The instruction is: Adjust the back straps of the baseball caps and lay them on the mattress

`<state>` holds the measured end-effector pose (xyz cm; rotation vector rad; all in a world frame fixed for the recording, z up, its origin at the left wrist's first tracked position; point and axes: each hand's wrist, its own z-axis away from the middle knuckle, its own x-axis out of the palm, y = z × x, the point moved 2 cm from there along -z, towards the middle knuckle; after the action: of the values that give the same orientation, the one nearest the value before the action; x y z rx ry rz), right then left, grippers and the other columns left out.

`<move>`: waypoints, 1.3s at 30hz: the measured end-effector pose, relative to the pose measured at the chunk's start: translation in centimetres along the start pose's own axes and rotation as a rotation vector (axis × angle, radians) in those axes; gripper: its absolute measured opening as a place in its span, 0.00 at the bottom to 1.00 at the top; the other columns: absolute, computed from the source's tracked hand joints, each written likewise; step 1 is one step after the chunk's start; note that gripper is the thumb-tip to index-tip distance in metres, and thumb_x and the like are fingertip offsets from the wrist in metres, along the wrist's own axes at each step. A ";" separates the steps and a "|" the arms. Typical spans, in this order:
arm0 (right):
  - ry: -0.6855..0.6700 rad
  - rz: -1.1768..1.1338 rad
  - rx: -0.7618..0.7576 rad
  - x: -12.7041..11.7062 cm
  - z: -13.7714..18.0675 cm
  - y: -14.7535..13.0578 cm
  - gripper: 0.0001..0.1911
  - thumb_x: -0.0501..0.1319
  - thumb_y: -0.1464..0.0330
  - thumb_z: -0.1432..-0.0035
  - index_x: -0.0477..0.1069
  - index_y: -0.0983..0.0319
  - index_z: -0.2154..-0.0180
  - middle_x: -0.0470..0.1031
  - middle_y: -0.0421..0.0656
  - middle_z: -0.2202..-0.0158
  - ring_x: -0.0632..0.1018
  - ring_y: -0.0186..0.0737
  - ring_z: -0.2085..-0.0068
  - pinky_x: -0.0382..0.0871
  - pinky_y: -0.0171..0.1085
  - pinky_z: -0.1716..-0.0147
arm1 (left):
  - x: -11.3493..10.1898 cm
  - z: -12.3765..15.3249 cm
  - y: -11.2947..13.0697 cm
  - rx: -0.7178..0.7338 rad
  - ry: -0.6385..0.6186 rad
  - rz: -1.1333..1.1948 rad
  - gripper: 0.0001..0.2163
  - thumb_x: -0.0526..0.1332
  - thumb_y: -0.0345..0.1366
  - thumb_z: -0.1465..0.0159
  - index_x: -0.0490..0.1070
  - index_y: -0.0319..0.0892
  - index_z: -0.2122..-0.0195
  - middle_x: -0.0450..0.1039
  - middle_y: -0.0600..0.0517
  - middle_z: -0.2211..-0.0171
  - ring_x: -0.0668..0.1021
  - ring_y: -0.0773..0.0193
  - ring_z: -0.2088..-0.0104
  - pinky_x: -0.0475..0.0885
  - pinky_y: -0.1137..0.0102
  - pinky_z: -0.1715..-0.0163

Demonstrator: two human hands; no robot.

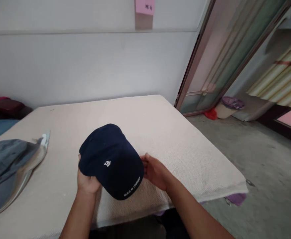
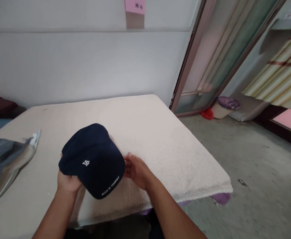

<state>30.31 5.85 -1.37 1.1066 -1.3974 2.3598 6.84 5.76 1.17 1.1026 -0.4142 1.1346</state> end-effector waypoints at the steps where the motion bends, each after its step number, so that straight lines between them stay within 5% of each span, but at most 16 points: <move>1: -0.054 0.019 0.010 0.4 0.3 0.2 0.20 0.60 0.54 0.45 0.70 0.64 0.61 0.73 0.44 0.68 0.75 0.35 0.69 0.66 0.35 0.68 | -0.1 -0.3 0.2 0.007 0.005 0.005 0.20 0.44 0.46 0.32 0.68 0.52 0.46 0.82 0.56 0.67 0.81 0.63 0.64 0.72 0.67 0.54; 6: -0.103 0.044 -0.063 1.5 0.2 0.2 0.18 0.68 0.62 0.53 0.70 0.65 0.61 0.69 0.39 0.74 0.68 0.29 0.77 0.57 0.30 0.80 | -0.4 -1.7 -0.4 -0.001 -0.064 0.003 0.18 0.46 0.44 0.33 0.70 0.52 0.47 0.81 0.54 0.64 0.81 0.61 0.62 0.74 0.68 0.57; 11: 0.020 -0.005 -0.250 -0.9 -1.5 -2.1 0.16 0.69 0.64 0.55 0.70 0.64 0.65 0.69 0.40 0.73 0.69 0.31 0.74 0.61 0.31 0.76 | 0.1 -2.4 -2.9 -0.078 -0.102 0.025 0.19 0.53 0.45 0.36 0.68 0.46 0.47 0.79 0.45 0.59 0.80 0.56 0.58 0.76 0.63 0.58; 15: 0.155 -0.009 -0.422 -5.2 -2.5 -6.6 0.16 0.68 0.65 0.55 0.70 0.63 0.63 0.70 0.38 0.73 0.69 0.30 0.75 0.64 0.31 0.75 | 0.3 -2.9 -5.5 -0.190 -0.085 -0.010 0.25 0.56 0.45 0.39 0.62 0.35 0.44 0.71 0.34 0.51 0.76 0.49 0.52 0.75 0.55 0.57; 21: 0.497 -0.053 -0.607 -13.8 -3.6 -14.5 0.08 0.66 0.72 0.55 0.67 0.62 0.71 0.70 0.37 0.75 0.67 0.27 0.78 0.64 0.28 0.79 | 0.3 -3.3 -6.9 -0.179 -0.073 -0.067 0.16 0.56 0.38 0.38 0.67 0.34 0.52 0.74 0.38 0.57 0.78 0.53 0.55 0.76 0.58 0.57; 28: 0.763 -0.079 -0.627 -21.6 -3.4 -16.1 0.11 0.64 0.75 0.56 0.61 0.60 0.78 0.64 0.36 0.82 0.66 0.30 0.81 0.65 0.30 0.83 | -0.2 -3.2 -7.0 -0.180 -0.017 -0.106 0.10 0.54 0.33 0.37 0.70 0.34 0.58 0.75 0.40 0.64 0.80 0.57 0.63 0.78 0.62 0.61; 33: 0.805 -0.073 -0.687 -22.2 -3.3 -15.6 0.08 0.63 0.73 0.54 0.62 0.60 0.75 0.67 0.38 0.79 0.70 0.32 0.78 0.70 0.32 0.78 | -0.4 -3.2 -7.2 -0.172 -0.003 -0.126 0.08 0.55 0.30 0.38 0.71 0.35 0.62 0.76 0.42 0.65 0.80 0.59 0.64 0.78 0.63 0.63; 39: 0.772 -0.002 -0.718 -20.0 -2.0 -13.4 0.13 0.64 0.70 0.56 0.63 0.61 0.67 0.71 0.39 0.76 0.75 0.36 0.74 0.74 0.36 0.73 | -0.6 -3.0 -7.2 -0.140 -0.023 -0.185 0.07 0.55 0.30 0.37 0.72 0.35 0.66 0.76 0.42 0.66 0.80 0.60 0.66 0.77 0.65 0.63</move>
<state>50.08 18.79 -6.42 -0.0051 -1.6456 1.6909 12.09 8.00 -4.14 1.0097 -0.3950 0.9170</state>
